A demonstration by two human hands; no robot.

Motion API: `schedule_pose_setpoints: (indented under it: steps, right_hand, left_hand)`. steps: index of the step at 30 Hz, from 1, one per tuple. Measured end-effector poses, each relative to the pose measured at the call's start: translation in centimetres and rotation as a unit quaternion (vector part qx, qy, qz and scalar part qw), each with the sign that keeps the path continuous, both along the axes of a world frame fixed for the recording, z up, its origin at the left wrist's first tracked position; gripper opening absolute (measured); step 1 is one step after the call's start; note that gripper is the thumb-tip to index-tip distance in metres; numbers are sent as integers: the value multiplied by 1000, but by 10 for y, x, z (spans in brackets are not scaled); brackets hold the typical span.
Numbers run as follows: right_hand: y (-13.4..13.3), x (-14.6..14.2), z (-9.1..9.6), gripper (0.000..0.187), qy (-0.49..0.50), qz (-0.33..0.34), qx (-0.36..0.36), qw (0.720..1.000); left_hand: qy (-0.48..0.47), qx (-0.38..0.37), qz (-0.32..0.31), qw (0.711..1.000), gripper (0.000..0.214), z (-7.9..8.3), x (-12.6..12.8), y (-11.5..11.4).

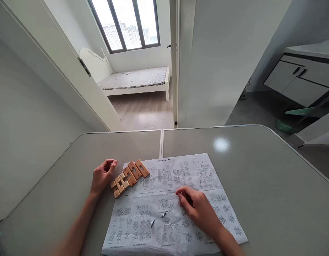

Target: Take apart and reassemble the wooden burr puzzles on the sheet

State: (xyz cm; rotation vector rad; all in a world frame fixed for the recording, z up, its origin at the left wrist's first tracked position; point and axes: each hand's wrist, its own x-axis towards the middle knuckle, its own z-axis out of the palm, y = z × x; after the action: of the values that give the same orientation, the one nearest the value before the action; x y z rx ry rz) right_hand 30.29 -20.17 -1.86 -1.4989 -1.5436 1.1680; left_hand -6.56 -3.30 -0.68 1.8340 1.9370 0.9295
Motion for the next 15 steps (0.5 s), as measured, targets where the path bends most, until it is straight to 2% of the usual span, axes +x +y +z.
schedule_pose_setpoints:
  steps: [15]
  right_hand:
    - [0,-1,-4,36,-3,3,-4,1000]
  left_hand:
    - [24,8,-8,1000,40,-3,-2,0]
